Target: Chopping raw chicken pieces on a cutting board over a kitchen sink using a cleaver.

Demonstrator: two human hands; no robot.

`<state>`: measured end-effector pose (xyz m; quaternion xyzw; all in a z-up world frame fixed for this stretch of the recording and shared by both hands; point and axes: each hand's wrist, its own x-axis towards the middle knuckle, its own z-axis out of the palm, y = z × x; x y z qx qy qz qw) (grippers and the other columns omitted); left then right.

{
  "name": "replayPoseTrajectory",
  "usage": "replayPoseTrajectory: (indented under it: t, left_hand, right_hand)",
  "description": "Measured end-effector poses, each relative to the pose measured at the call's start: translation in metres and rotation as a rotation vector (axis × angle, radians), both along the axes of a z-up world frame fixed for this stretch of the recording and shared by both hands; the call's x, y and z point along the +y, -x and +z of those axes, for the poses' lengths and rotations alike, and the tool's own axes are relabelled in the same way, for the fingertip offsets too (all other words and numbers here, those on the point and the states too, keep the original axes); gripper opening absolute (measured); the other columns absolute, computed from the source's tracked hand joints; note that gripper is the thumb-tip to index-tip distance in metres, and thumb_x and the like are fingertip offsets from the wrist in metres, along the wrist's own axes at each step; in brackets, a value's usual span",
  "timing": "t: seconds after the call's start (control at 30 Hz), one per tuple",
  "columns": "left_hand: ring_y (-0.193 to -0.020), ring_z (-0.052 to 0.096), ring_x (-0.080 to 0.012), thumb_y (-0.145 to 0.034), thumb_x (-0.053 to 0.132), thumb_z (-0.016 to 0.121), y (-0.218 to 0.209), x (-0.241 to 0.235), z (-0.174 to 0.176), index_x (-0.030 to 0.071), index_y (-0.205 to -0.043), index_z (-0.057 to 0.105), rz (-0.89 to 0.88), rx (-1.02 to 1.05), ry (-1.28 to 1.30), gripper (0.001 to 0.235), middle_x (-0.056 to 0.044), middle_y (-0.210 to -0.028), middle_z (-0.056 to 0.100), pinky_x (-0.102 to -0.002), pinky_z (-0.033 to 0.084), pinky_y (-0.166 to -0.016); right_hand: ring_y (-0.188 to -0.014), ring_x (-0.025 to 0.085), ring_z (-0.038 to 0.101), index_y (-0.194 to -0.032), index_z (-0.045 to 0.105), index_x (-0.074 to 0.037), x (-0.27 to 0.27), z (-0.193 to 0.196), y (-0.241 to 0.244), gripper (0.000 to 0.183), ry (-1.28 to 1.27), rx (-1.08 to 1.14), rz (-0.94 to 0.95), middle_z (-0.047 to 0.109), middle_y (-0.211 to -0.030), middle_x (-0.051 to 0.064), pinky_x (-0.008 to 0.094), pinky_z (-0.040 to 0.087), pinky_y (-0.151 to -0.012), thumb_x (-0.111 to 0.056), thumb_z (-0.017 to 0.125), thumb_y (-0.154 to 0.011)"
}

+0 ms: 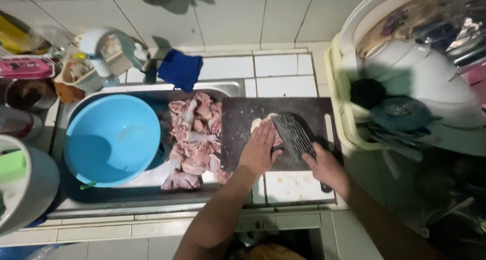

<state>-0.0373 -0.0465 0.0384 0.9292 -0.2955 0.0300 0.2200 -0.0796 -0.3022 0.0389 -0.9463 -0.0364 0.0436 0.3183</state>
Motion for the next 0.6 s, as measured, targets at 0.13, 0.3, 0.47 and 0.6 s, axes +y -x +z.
replayPoseTrajectory:
  t: [0.13, 0.3, 0.47, 0.6]
  left_hand:
    - [-0.153, 0.022, -0.0415, -0.092, 0.044, 0.064, -0.006, -0.001, 0.012, -0.008, -0.15, 0.036, 0.016, 0.108, 0.001, 0.083, -0.026, -0.162, 0.029, -0.048, 0.019, -0.125]
    - [-0.154, 0.022, -0.0426, -0.093, 0.044, 0.064, -0.003, -0.002, -0.003, -0.011, -0.152, 0.035, 0.044, 0.056, 0.055, 0.085, -0.028, -0.162, 0.029, -0.048, 0.02, -0.126]
    - [-0.154, 0.023, -0.0416, -0.098, 0.044, 0.06, -0.004, -0.001, -0.015, -0.011, -0.151, 0.037, 0.007, -0.026, 0.04, 0.08, -0.028, -0.162, 0.029, -0.049, 0.018, -0.124]
    - [-0.155, 0.022, -0.0398, -0.096, 0.044, 0.059, -0.002, -0.001, 0.0, -0.009, -0.151, 0.037, 0.041, 0.071, 0.059, 0.079, -0.026, -0.161, 0.031, -0.048, 0.018, -0.126]
  right_hand:
    - [-0.09, 0.049, 0.069, -0.127, 0.055, 0.002, 0.026, 0.018, -0.034, 0.05, 0.006, 0.188, -0.124, 0.068, -0.095, 0.033, 0.053, 0.055, -0.075, -0.033, 0.066, -0.094]
    - [-0.091, 0.051, 0.067, -0.117, 0.057, 0.001, 0.047, 0.032, -0.037, 0.042, 0.056, 0.147, -0.159, 0.068, -0.093, 0.033, 0.057, 0.053, -0.078, -0.035, 0.065, -0.097]
    - [-0.087, 0.052, 0.066, -0.112, 0.055, -0.003, 0.05, 0.036, -0.01, 0.038, 0.182, 0.156, -0.123, 0.069, -0.09, 0.031, 0.061, 0.052, -0.074, -0.033, 0.066, -0.092]
    - [-0.087, 0.052, 0.065, -0.113, 0.055, -0.002, 0.071, 0.044, -0.028, 0.035, 0.134, 0.215, -0.157, 0.068, -0.09, 0.032, 0.061, 0.051, -0.073, -0.031, 0.065, -0.096]
